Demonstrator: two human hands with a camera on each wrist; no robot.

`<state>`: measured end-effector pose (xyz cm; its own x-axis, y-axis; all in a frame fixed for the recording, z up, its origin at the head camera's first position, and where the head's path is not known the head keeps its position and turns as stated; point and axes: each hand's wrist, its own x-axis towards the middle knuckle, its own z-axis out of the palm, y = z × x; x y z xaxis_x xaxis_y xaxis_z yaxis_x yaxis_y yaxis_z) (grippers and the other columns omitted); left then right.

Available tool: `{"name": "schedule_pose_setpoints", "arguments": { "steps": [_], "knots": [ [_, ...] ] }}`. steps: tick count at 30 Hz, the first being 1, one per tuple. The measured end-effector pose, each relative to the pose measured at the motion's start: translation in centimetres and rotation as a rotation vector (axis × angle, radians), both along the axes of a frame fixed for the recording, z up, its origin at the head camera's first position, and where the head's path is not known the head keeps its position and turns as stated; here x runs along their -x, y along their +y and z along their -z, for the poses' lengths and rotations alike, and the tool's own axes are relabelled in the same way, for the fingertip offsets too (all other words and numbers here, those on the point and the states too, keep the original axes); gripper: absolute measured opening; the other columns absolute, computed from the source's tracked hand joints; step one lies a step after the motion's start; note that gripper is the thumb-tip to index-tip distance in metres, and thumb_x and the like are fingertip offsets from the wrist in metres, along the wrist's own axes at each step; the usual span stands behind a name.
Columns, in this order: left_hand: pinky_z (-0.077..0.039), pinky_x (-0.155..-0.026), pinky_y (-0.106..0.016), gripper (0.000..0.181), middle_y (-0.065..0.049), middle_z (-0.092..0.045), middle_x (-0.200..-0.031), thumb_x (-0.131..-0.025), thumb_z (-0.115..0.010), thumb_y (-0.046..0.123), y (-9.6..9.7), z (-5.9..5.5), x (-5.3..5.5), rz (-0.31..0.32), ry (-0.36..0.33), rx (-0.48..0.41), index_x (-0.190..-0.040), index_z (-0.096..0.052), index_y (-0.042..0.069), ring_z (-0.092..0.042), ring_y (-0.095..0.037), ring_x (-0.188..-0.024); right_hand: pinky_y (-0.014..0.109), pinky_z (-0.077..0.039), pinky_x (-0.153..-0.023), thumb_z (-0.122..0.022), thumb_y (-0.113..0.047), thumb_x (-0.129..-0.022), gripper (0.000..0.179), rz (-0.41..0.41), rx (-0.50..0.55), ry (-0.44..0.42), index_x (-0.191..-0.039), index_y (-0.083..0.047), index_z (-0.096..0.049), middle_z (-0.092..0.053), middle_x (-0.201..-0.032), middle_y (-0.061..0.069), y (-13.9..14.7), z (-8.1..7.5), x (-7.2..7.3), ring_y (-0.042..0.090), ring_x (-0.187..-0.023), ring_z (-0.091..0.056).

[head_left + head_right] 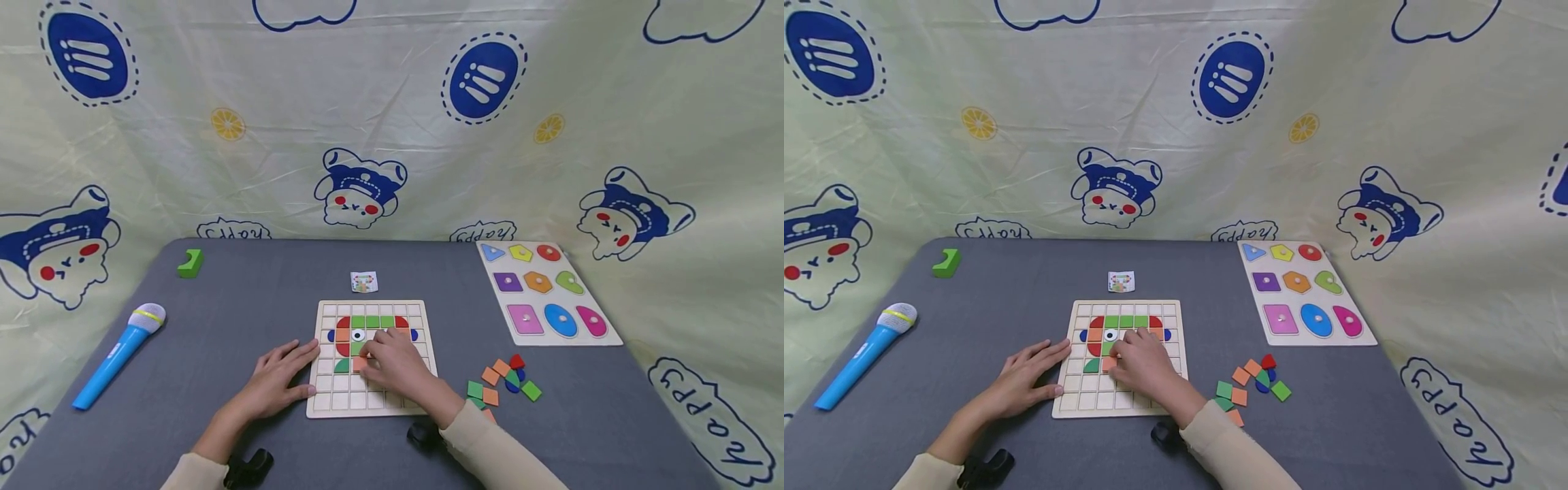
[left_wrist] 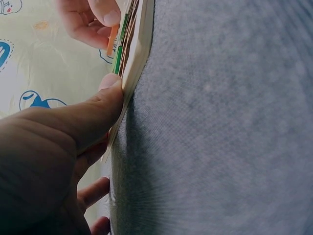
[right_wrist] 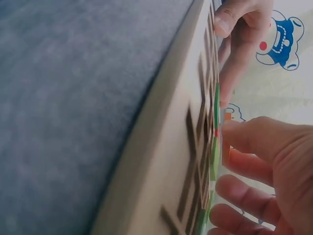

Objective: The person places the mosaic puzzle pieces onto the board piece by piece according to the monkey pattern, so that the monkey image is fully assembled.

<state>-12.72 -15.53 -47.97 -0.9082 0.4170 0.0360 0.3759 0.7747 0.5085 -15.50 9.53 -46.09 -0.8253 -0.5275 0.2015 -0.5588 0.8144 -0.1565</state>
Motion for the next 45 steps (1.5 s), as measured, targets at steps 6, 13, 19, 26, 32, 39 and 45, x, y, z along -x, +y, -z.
{"name": "schedule_pose_setpoints", "arguments": {
  "steps": [6,13,19,26,32,39,45],
  "knots": [
    [-0.021,-0.102,-0.063,0.067,-0.004,-0.04,-0.15,-0.083,-0.07,0.03,0.0,0.1,0.0,-0.005,-0.009,-0.005,-0.142,-0.044,0.013,-0.03,-0.038,-0.139,0.027,-0.041,-0.071,-0.071,-0.032,-0.079,0.014,0.018,-0.042,0.012,-0.09,-0.023,-0.072,-0.062,-0.086,-0.006,-0.5,0.3,0.2,0.013,-0.079,-0.049],
    [-0.022,-0.102,-0.063,0.066,-0.004,-0.04,-0.151,-0.084,-0.069,0.032,0.0,-0.2,-0.1,0.002,-0.004,0.006,-0.142,-0.044,0.013,-0.03,-0.037,-0.139,0.027,-0.04,-0.07,-0.071,-0.036,-0.08,0.015,0.024,-0.074,0.019,-0.089,-0.024,-0.071,-0.061,-0.084,-0.007,-0.5,0.4,0.2,0.013,-0.08,-0.049],
    [-0.022,-0.102,-0.063,0.066,-0.003,-0.039,-0.151,-0.084,-0.069,0.032,0.0,-0.3,-0.1,0.001,-0.006,0.003,-0.142,-0.044,0.013,-0.03,-0.036,-0.139,0.026,-0.04,-0.07,-0.072,-0.037,-0.08,0.015,0.022,-0.071,0.032,-0.089,-0.025,-0.071,-0.061,-0.084,-0.007,-0.5,0.4,0.2,0.013,-0.08,-0.049],
    [-0.022,-0.103,-0.063,0.066,-0.003,-0.04,-0.151,-0.084,-0.069,0.031,0.0,-0.3,-0.1,-0.003,-0.006,0.004,-0.142,-0.044,0.013,-0.03,-0.036,-0.139,0.027,-0.041,-0.071,-0.073,-0.036,-0.079,0.016,0.021,-0.071,0.038,-0.089,-0.024,-0.071,-0.062,-0.085,-0.006,-0.6,0.5,0.2,0.013,-0.08,-0.049],
    [-0.022,-0.102,-0.063,0.066,-0.004,-0.04,-0.15,-0.084,-0.069,0.031,0.0,-0.2,-0.1,0.004,0.0,0.003,-0.142,-0.044,0.012,-0.03,-0.037,-0.139,0.028,-0.041,-0.074,-0.073,-0.035,-0.078,0.017,0.021,-0.042,0.008,-0.091,-0.024,-0.071,-0.061,-0.087,-0.005,-0.2,0.3,0.1,0.014,-0.081,-0.048],
    [-0.021,-0.102,-0.062,0.068,-0.005,-0.039,-0.151,-0.083,-0.07,0.03,0.0,0.0,0.0,0.011,-0.001,-0.011,-0.143,-0.043,0.012,-0.029,-0.037,-0.14,0.031,-0.043,-0.078,-0.074,-0.035,-0.078,0.022,0.055,0.037,0.003,-0.096,-0.022,-0.071,-0.061,-0.091,-0.005,2.2,-0.6,-0.7,0.012,-0.086,-0.049],
    [-0.02,-0.103,-0.062,0.069,-0.005,-0.039,-0.151,-0.083,-0.07,0.03,-0.1,0.0,0.0,0.008,-0.005,-0.015,-0.143,-0.043,0.012,-0.029,-0.037,-0.14,0.031,-0.042,-0.074,-0.077,-0.034,-0.076,0.024,0.12,0.101,0.018,-0.095,-0.02,-0.071,-0.058,-0.086,-0.005,6.0,-1.2,-1.8,0.01,-0.083,-0.045]
  ]
}}
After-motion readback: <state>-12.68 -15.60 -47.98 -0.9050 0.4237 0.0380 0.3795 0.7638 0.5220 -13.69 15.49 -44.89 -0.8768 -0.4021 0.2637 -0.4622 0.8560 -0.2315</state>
